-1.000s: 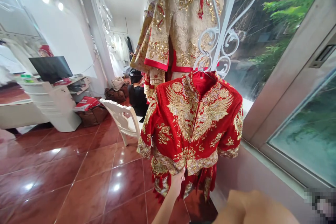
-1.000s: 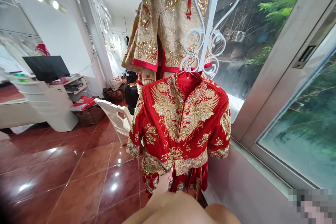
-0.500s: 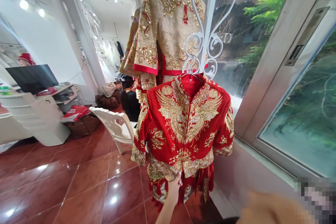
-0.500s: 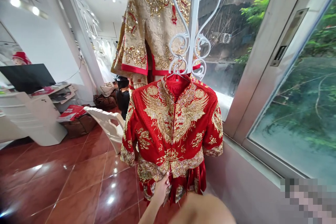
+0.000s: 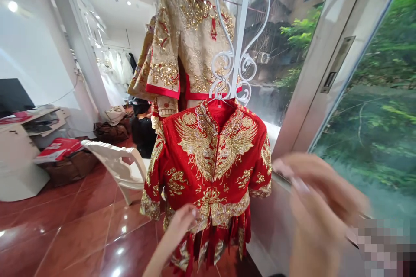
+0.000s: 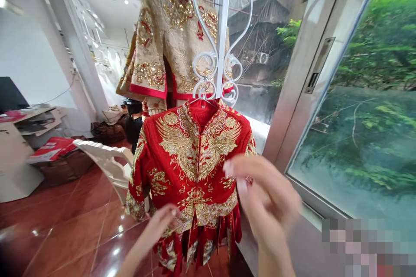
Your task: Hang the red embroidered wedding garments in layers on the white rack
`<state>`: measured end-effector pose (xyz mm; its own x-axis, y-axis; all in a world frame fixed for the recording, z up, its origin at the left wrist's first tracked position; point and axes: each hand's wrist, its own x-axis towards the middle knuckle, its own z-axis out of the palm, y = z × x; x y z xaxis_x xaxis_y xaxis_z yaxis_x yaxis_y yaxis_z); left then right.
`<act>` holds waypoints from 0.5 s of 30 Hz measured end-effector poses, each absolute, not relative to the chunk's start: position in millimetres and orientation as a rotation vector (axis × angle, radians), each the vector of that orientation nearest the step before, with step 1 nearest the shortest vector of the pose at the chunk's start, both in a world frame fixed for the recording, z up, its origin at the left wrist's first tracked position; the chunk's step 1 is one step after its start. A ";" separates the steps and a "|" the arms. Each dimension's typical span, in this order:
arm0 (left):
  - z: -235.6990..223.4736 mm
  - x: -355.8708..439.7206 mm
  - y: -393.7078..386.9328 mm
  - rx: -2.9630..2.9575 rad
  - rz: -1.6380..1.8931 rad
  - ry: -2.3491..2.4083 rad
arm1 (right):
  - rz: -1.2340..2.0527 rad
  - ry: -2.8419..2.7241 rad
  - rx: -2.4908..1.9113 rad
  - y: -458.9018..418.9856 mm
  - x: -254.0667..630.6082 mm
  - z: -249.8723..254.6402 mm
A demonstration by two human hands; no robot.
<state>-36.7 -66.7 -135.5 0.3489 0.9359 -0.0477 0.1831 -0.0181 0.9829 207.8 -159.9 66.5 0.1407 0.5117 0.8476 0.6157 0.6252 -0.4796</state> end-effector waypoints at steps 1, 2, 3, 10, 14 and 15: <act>-101.0 -39.5 -57.9 1.654 0.935 1.114 | -0.091 -1.460 -0.994 -132.2 207.0 69.4; -67.3 -39.5 -48.9 1.822 1.057 1.167 | -0.057 -1.322 -1.026 -104.3 204.3 69.9; -35.5 -36.3 -39.6 1.984 1.178 1.204 | 0.000 -1.252 -1.084 -77.6 199.7 68.3; 94.0 25.8 24.7 3.309 1.209 1.027 | 0.073 -1.336 -1.316 6.5 161.4 50.3; 113.2 28.5 39.6 3.545 0.955 1.046 | 0.171 -1.317 -1.350 8.7 154.4 58.5; 115.1 26.1 40.9 3.552 0.935 1.055 | 0.242 -1.315 -1.327 10.5 153.5 60.4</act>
<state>26.1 40.9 115.1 0.7581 0.3026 0.5777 0.6101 -0.6420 -0.4643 153.5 10.5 60.4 0.3411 0.7654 0.5457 0.5207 0.3294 -0.7876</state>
